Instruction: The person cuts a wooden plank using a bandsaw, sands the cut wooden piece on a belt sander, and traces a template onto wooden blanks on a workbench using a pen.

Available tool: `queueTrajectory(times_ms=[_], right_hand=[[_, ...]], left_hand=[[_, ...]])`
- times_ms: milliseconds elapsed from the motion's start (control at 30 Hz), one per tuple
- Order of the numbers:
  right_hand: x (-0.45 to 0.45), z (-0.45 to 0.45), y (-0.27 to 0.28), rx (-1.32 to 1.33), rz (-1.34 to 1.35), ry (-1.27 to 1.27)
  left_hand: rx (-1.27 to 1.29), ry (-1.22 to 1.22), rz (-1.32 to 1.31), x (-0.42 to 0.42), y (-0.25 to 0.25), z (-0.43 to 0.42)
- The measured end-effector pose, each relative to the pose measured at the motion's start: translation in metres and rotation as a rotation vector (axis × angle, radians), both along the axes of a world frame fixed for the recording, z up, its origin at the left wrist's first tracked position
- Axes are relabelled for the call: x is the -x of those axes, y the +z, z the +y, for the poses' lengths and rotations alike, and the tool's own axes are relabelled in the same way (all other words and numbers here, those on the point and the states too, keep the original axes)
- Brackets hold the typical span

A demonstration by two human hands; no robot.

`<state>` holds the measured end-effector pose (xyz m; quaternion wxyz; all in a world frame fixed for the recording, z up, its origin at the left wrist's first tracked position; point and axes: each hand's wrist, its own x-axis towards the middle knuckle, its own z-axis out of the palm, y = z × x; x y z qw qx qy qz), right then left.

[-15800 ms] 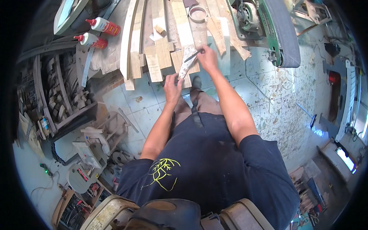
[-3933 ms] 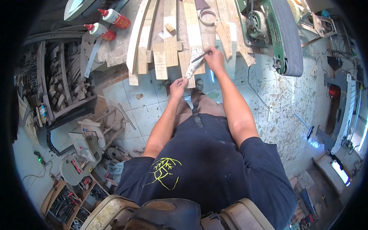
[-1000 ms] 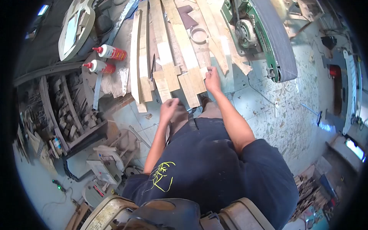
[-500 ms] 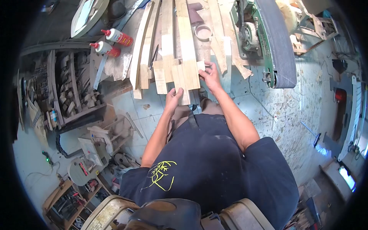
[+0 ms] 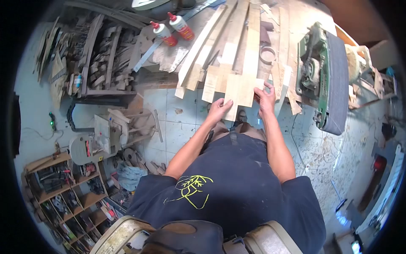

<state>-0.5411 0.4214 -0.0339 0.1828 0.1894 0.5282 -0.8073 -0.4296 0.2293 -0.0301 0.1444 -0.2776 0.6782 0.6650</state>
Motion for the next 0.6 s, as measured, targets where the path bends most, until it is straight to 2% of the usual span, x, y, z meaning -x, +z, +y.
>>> queueTrajectory(times_ms=[100, 133, 233, 333, 367, 433, 500, 600], right_hand=[[0.001, -0.003, 0.005, 0.01, -0.007, 0.024], [0.002, -0.006, 0.007, -0.004, -0.011, 0.033], [0.001, -0.019, 0.011, -0.035, -0.05, 0.033], [-0.001, -0.038, 0.022, -0.002, -0.041, 0.024], [-0.002, -0.044, 0.02, 0.002, -0.027, 0.035], [0.0, -0.057, 0.009, 0.008, -0.001, 0.052], [-0.003, -0.073, 0.006, 0.006, -0.027, 0.046], [-0.008, -0.082, -0.008, 0.153, -0.105, -0.011]], left_hand=[[0.016, 0.014, -0.004, -0.001, -0.006, -0.005], [0.051, 0.077, 0.072, -0.002, -0.009, -0.004], [0.147, 0.015, 0.009, -0.001, 0.001, -0.018], [0.195, 0.121, 0.093, -0.002, -0.003, -0.034], [0.269, 0.111, 0.084, -0.002, -0.018, -0.046], [0.304, 0.141, 0.103, 0.0, 0.003, -0.058], [0.297, 0.133, 0.094, 0.002, 0.015, -0.072], [0.241, 0.152, 0.14, 0.002, -0.003, -0.09]])
